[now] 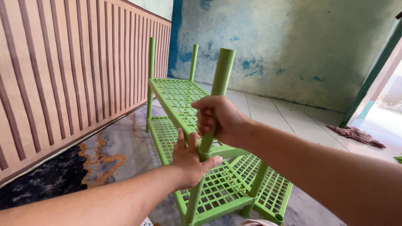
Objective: The person disassembles a green plastic two-tier rack by removing the top handle, then detaching the side panels and vertical poles one by one. The parts are placed on the floor as they are removed.
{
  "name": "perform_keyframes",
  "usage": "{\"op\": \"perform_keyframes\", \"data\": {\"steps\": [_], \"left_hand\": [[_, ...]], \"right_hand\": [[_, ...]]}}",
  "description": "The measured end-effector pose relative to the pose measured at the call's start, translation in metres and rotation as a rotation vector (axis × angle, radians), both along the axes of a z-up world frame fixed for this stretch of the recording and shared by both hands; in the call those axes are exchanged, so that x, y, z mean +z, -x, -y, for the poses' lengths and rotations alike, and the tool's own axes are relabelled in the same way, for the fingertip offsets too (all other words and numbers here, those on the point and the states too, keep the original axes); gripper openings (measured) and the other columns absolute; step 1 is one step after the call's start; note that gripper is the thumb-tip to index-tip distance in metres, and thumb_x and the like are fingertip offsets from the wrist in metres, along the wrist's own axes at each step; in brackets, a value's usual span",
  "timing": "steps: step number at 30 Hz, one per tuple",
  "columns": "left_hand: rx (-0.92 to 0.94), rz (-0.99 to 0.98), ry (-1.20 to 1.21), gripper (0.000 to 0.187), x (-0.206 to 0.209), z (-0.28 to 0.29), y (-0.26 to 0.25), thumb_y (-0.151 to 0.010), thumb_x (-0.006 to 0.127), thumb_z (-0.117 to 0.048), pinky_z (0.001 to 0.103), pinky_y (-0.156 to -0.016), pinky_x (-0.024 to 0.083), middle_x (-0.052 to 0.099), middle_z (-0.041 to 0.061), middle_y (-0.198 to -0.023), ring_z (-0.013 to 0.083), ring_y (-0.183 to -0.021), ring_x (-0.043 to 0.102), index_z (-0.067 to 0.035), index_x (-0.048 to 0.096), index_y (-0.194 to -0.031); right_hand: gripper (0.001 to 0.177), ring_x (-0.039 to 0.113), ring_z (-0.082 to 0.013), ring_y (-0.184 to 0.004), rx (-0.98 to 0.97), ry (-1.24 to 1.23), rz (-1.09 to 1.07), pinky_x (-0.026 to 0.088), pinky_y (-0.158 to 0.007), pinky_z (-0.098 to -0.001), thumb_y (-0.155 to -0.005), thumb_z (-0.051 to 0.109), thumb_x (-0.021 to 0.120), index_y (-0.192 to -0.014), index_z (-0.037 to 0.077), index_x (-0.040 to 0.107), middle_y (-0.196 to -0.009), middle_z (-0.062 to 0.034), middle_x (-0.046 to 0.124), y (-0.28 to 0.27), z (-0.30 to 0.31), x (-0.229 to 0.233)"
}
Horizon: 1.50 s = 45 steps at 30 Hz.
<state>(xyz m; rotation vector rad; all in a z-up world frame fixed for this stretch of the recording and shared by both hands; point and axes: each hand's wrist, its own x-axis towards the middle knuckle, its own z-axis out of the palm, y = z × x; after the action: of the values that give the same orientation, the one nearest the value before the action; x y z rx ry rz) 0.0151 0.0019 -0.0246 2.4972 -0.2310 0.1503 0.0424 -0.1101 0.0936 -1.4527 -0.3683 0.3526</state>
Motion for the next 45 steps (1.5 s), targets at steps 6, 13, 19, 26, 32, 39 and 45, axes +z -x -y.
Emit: {"op": "perform_keyframes", "data": {"steps": [6,13,19,26,32,39,45], "left_hand": [[-0.016,0.038,0.038,0.087,-0.004,-0.006,-0.003,-0.091,0.061,-0.064,0.057,-0.125,0.005,0.000,0.027,-0.165,0.0458,-0.156,-0.015,-0.023,0.014,-0.152],[-0.007,0.051,0.047,0.090,-0.005,-0.004,0.000,-0.090,0.064,-0.063,0.056,-0.125,0.009,0.005,0.029,-0.163,0.0479,-0.155,-0.009,-0.024,0.013,-0.153],[0.009,0.106,0.033,0.096,-0.004,-0.001,0.000,-0.089,0.066,-0.066,0.054,-0.125,0.016,-0.003,0.034,-0.163,0.0501,-0.153,-0.002,-0.017,0.013,-0.152],[-0.020,0.086,0.093,0.092,-0.008,-0.004,0.002,-0.088,0.066,-0.062,0.056,-0.123,0.016,-0.004,0.034,-0.162,0.0510,-0.154,-0.003,-0.021,0.015,-0.153],[-0.007,0.050,0.047,0.093,0.001,-0.005,0.007,-0.090,0.065,-0.064,0.057,-0.124,0.015,-0.005,0.033,-0.163,0.0506,-0.155,-0.006,-0.021,0.012,-0.153],[0.034,0.017,0.071,0.093,0.002,-0.001,0.007,-0.088,0.065,-0.063,0.054,-0.125,0.016,-0.006,0.031,-0.165,0.0466,-0.155,0.000,-0.025,0.013,-0.154],[-0.071,0.116,0.014,0.091,-0.005,-0.005,0.000,-0.092,0.062,-0.060,0.059,-0.124,0.010,0.011,0.022,-0.164,0.0516,-0.154,-0.010,-0.021,0.010,-0.156]], "right_hand": [[0.033,0.055,-0.0171,-0.061,-0.267,0.088,0.050,0.052,-0.061,-0.0370,-0.089,0.028,0.069,-0.067,0.012,0.051,-0.058,-0.0023,0.051,0.031,-0.013,0.009],[0.040,0.047,-0.0188,-0.058,-0.704,0.058,0.083,0.040,-0.055,-0.0392,-0.090,0.034,0.076,-0.069,0.006,0.056,-0.055,-0.0022,0.049,0.029,-0.034,-0.005],[0.044,0.039,-0.0177,-0.049,0.237,0.026,-0.047,0.048,-0.055,-0.0364,-0.092,0.024,0.071,-0.060,0.016,0.041,-0.052,-0.0008,0.038,-0.014,0.005,0.007],[0.032,0.058,-0.0180,-0.055,-0.344,0.240,0.136,0.053,-0.057,-0.0369,-0.092,0.028,0.071,-0.069,0.010,0.058,-0.060,-0.0050,0.058,0.033,-0.017,0.012],[0.041,0.041,-0.0185,-0.049,-0.269,0.037,0.026,0.040,-0.053,-0.0399,-0.092,0.029,0.070,-0.065,0.015,0.042,-0.054,-0.0018,0.040,0.002,-0.016,-0.005],[0.036,0.051,-0.0224,-0.060,0.209,0.012,-0.033,0.051,-0.068,-0.0417,-0.091,0.020,0.066,-0.065,0.013,0.042,-0.058,-0.0040,0.045,-0.003,0.009,0.015],[0.033,0.054,-0.0163,-0.061,-0.564,0.172,0.181,0.050,-0.062,-0.0381,-0.088,0.041,0.067,-0.078,0.010,0.059,-0.062,-0.0026,0.054,0.044,-0.026,0.000]]}}
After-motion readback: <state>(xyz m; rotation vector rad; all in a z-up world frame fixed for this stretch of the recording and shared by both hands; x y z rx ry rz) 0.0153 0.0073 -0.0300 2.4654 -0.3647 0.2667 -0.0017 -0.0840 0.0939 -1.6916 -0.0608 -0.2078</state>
